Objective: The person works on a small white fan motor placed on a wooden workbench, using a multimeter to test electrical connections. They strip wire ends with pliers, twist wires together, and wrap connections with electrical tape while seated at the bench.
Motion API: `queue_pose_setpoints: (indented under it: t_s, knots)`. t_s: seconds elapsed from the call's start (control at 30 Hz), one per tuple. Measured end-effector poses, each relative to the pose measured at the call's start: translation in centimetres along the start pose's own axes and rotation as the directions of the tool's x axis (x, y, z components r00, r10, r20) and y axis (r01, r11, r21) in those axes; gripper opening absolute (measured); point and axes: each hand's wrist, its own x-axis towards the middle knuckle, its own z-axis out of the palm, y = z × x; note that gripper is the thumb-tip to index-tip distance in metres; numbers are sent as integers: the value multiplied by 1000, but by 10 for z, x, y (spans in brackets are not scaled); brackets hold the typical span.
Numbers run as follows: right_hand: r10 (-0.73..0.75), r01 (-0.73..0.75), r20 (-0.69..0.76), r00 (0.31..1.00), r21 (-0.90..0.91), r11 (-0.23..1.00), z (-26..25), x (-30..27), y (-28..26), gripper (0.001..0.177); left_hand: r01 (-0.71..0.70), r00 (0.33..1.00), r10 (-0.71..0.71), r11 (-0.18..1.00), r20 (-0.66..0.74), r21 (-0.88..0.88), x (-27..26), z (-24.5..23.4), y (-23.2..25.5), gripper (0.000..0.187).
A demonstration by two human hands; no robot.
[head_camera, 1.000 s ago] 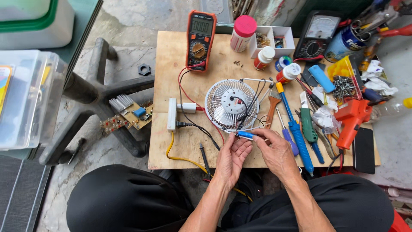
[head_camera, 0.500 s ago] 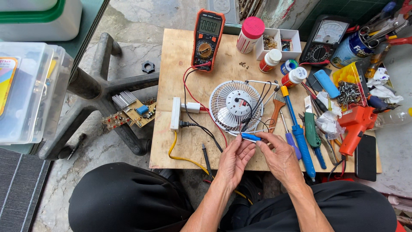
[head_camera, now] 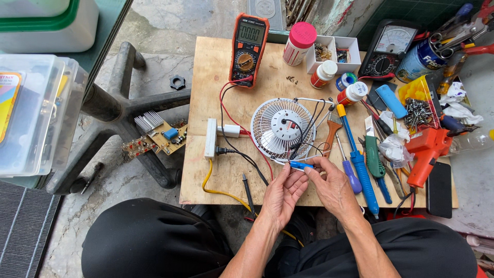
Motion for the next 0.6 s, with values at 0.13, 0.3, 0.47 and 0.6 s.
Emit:
queue_pose_setpoints:
  t_s: [0.13,0.3,0.47,0.6]
  knots:
    - [16,-16,13,1000,-13,1000,1,2,2,24,1,1000,-1,1000,-1,-4,-3,2,2,30]
    - [31,-30,19,999,-47,998,0,0,-6,24,12,1000,-12,999,-1,-31,-2,1,1,29]
    - [-6,6,-9,1000,-73,997,2,-4,-4,22,24,1000,-24,998,14,-63,6,-7,-4,28]
    - [-40,38,-24,999,-77,996,3,-3,1,22,23,1000,-22,997,16,-70,3,-4,-4,27]
